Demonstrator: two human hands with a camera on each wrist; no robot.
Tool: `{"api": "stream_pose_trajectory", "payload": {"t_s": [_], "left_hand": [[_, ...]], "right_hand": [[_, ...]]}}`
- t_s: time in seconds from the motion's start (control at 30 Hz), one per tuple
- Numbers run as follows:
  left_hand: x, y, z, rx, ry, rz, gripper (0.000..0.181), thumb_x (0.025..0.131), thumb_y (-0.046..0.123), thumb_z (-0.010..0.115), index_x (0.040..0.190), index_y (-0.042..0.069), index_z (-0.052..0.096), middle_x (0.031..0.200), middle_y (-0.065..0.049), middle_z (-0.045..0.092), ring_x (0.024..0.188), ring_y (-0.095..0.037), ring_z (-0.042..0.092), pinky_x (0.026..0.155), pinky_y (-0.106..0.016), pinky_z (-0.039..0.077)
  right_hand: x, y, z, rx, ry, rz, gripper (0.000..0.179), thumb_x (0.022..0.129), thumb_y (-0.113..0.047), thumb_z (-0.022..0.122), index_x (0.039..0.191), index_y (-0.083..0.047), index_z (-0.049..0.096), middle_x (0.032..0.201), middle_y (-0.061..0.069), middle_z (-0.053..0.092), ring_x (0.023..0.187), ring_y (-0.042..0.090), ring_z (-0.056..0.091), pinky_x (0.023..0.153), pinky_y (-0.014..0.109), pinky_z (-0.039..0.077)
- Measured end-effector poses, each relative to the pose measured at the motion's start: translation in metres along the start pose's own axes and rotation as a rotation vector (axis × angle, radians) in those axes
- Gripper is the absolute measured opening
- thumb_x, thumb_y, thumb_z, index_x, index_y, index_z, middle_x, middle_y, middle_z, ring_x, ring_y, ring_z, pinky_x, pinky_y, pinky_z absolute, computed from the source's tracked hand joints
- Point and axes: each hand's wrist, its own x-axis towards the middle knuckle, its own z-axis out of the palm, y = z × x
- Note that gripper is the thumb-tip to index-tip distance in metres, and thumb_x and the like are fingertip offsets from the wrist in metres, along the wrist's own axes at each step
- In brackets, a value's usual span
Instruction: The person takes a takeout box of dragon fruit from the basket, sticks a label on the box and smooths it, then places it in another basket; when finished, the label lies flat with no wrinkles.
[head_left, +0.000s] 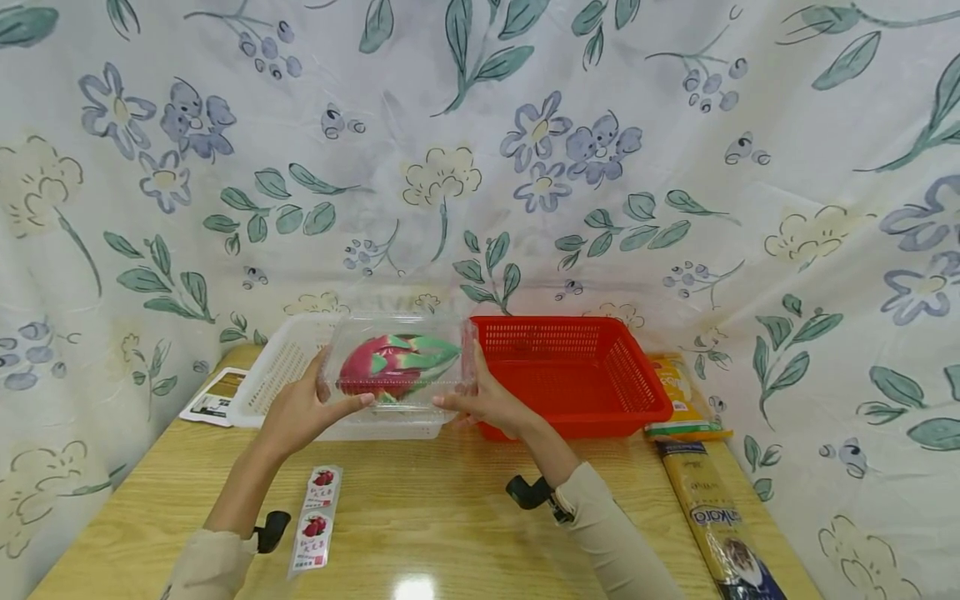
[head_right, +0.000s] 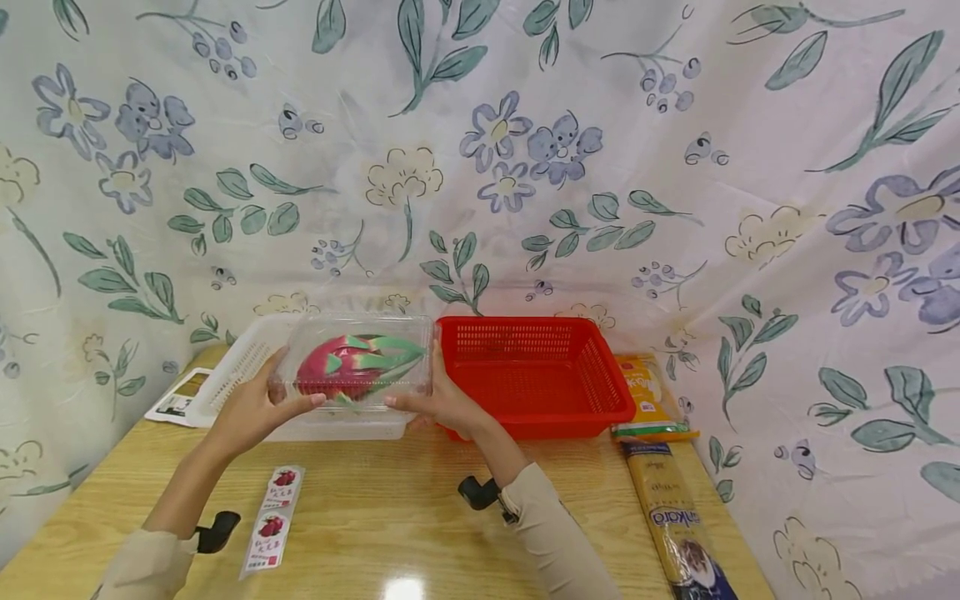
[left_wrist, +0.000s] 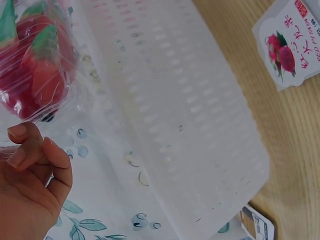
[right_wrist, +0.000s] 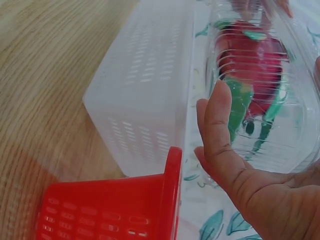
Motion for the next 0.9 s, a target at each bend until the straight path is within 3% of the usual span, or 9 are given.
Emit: {"api": "stream_pose_trajectory", "payload": {"t_s": [0.1, 0.3, 0.4, 0.73, 0.9], "left_hand": [[-0.002, 0.002, 0.0, 0.002, -0.001, -0.001, 0.107, 0.083, 0.062, 0.069, 0.161, 0.017, 0.011, 0.073, -0.007, 0.045, 0.058, -0.017, 0.038, 0.049, -0.03, 0.032], [-0.004, 0.004, 0.001, 0.011, -0.004, -0.001, 0.108, 0.083, 0.062, 0.069, 0.161, 0.015, 0.011, 0.075, -0.008, 0.047, 0.059, -0.018, 0.04, 0.05, -0.03, 0.033], [-0.005, 0.004, 0.001, 0.017, -0.002, -0.003, 0.108, 0.083, 0.062, 0.069, 0.161, 0.016, 0.011, 0.074, -0.007, 0.047, 0.059, -0.018, 0.039, 0.05, -0.03, 0.033], [-0.009, 0.006, 0.002, 0.022, 0.004, -0.011, 0.108, 0.082, 0.063, 0.069, 0.161, 0.016, 0.011, 0.077, -0.008, 0.048, 0.061, -0.018, 0.041, 0.051, -0.03, 0.034], [-0.011, 0.007, 0.001, 0.026, 0.008, -0.011, 0.108, 0.081, 0.064, 0.069, 0.161, 0.018, 0.012, 0.077, -0.008, 0.048, 0.062, -0.019, 0.042, 0.051, -0.031, 0.034]], "right_hand": [[-0.002, 0.002, 0.0, -0.02, 0.007, 0.011, 0.115, 0.092, -0.031, 0.071, 0.154, -0.034, -0.026, 0.165, 0.007, -0.018, 0.111, 0.044, 0.062, 0.077, 0.042, 0.059], [-0.006, 0.0, -0.001, -0.044, 0.019, 0.021, 0.111, 0.093, -0.033, 0.069, 0.155, -0.032, -0.024, 0.166, 0.01, -0.011, 0.078, 0.031, 0.072, 0.091, 0.047, 0.054], [-0.008, -0.001, 0.0, -0.044, 0.015, 0.019, 0.112, 0.093, -0.034, 0.069, 0.154, -0.032, -0.024, 0.166, 0.011, -0.01, 0.075, 0.027, 0.071, 0.092, 0.046, 0.054], [-0.012, -0.003, 0.002, -0.036, 0.023, 0.016, 0.111, 0.093, -0.03, 0.069, 0.155, -0.029, -0.023, 0.165, 0.014, -0.001, 0.084, 0.027, 0.071, 0.079, 0.042, 0.058], [-0.012, -0.001, 0.002, -0.015, 0.001, -0.038, 0.108, 0.094, -0.025, 0.067, 0.155, -0.033, -0.021, 0.162, 0.013, 0.014, 0.108, 0.032, 0.064, 0.08, 0.054, 0.056]]}}
